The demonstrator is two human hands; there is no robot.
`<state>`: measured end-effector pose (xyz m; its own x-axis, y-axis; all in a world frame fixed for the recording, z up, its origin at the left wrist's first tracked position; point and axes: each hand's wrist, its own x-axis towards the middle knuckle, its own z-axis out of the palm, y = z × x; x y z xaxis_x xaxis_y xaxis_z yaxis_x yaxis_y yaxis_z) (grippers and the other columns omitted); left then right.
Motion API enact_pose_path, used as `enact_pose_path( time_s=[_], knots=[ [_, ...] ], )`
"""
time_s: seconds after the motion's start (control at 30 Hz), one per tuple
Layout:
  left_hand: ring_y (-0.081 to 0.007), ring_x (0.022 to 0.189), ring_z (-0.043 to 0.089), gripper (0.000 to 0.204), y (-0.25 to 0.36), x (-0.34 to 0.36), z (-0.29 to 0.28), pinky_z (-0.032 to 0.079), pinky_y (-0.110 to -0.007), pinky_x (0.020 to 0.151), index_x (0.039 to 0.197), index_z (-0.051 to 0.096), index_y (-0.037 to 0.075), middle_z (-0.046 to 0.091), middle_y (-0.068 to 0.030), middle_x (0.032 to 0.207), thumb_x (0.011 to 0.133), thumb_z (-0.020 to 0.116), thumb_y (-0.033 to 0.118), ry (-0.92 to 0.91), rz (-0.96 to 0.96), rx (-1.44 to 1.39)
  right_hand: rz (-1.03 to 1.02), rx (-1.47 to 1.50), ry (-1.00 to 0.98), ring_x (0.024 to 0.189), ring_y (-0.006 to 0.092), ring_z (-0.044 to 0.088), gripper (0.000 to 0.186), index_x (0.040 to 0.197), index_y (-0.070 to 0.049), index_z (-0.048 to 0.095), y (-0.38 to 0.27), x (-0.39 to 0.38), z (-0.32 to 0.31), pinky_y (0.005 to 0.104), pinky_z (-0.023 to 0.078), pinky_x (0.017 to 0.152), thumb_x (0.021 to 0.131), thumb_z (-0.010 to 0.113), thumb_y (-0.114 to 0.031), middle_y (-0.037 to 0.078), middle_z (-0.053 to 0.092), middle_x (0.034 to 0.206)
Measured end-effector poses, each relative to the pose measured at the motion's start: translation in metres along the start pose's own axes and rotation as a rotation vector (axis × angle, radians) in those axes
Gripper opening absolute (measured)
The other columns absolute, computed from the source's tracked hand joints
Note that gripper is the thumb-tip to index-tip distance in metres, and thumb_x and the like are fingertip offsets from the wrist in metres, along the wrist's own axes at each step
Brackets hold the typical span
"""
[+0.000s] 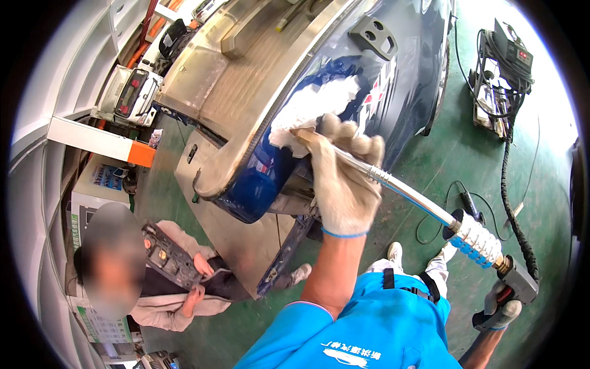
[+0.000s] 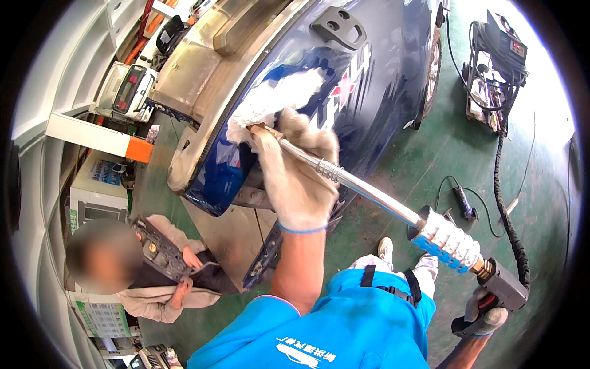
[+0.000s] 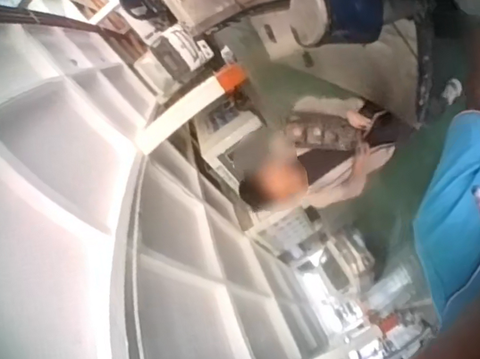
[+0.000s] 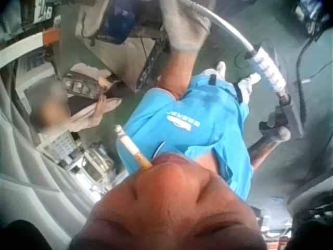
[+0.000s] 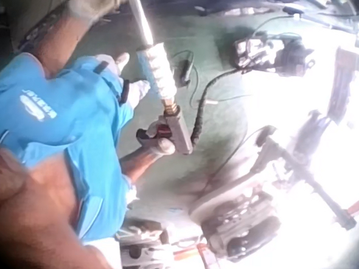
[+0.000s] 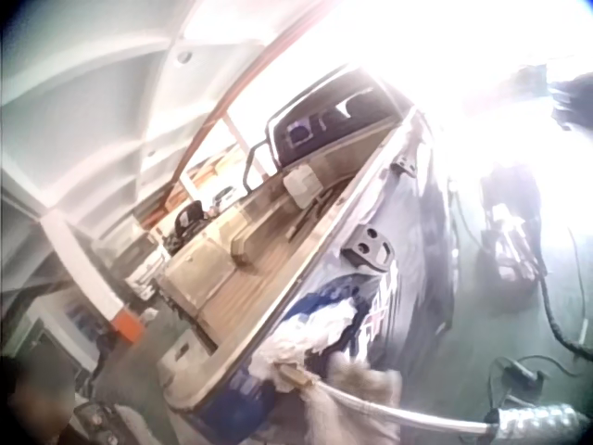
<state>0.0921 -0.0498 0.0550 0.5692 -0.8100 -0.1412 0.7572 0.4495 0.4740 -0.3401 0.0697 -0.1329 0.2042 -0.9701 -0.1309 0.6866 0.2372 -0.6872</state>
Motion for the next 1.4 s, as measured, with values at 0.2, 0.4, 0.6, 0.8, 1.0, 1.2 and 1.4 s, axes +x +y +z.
enact_pose_path(
  time_s=[0.2,0.4,0.6,0.8,1.0,1.2,1.4],
  knots=[
    [-0.0188,0.090,0.067,0.027,-0.105,-0.101,-0.031,0.055,-0.044,0.096,0.122,0.063,0.003,0.066,-0.0078,0.097,0.107,0.063,0.026,-0.343,-0.328,0.171,-0.039,-0.091,0.004,0.042,0.0172,0.054,0.084,0.126,0.011,0.056,0.003,0.001,0.010,0.0291,0.043,0.037,0.077,0.091,-0.048,0.019,0.070,0.100],
    [-0.0198,0.077,0.063,0.030,-0.072,-0.047,-0.024,0.053,-0.045,0.093,0.102,0.060,0.005,0.062,-0.0058,0.078,0.110,0.053,0.033,-0.556,-0.394,0.021,-0.132,-0.098,0.079,0.041,0.0163,0.052,0.080,0.125,0.012,0.056,0.000,-0.006,0.024,0.0273,0.041,0.034,0.080,0.090,-0.045,0.019,0.070,0.096],
    [-0.0263,0.114,0.067,0.057,-0.096,-0.076,-0.043,0.054,-0.044,0.099,0.151,0.048,0.005,0.072,-0.0161,0.112,0.106,0.063,0.036,-0.533,-0.374,0.259,-0.022,0.066,-0.037,0.043,0.0183,0.055,0.073,0.132,0.009,0.053,0.000,0.004,0.006,0.0276,0.046,0.035,0.079,0.087,-0.027,0.019,0.070,0.099],
    [-0.0092,0.060,0.050,0.025,0.028,0.022,-0.003,0.052,-0.023,0.058,0.095,0.060,0.007,0.050,0.0011,0.070,0.111,0.056,0.025,-0.135,-0.168,-0.053,-0.078,0.046,0.094,0.043,0.0195,0.055,0.069,0.121,0.012,0.057,-0.002,0.002,0.021,0.0303,0.048,0.036,0.075,0.089,-0.027,0.017,0.068,0.088],
    [-0.0074,0.043,0.030,0.042,0.006,0.048,-0.023,0.037,-0.024,0.041,0.073,0.041,0.014,0.027,0.0039,0.056,0.112,0.053,0.024,-0.901,-0.296,-0.783,-0.267,-0.249,-0.077,0.041,0.0193,0.051,0.075,0.121,0.009,0.061,0.005,0.012,0.013,0.0308,0.040,0.037,0.076,0.089,-0.045,0.014,0.065,0.079],
    [-0.0074,0.052,0.033,0.025,0.021,0.010,0.003,0.040,-0.025,0.053,0.089,0.051,0.015,0.032,0.0062,0.064,0.110,0.058,0.026,-0.418,-0.237,-0.293,-0.074,-0.061,-0.070,0.041,0.0196,0.050,0.065,0.109,0.007,0.064,-0.014,0.012,0.001,0.0319,0.039,0.037,0.075,0.090,-0.042,0.013,0.065,0.073],
    [-0.0087,0.055,0.035,0.031,0.020,0.038,0.003,0.036,-0.027,0.051,0.083,0.051,0.016,0.036,0.0057,0.067,0.104,0.070,0.028,-0.182,-0.159,-0.183,-0.108,-0.061,-0.022,0.044,0.0181,0.054,0.057,0.108,0.007,0.062,-0.016,0.029,0.037,0.0306,0.044,0.039,0.075,0.089,-0.031,0.012,0.068,0.079]
  ],
)
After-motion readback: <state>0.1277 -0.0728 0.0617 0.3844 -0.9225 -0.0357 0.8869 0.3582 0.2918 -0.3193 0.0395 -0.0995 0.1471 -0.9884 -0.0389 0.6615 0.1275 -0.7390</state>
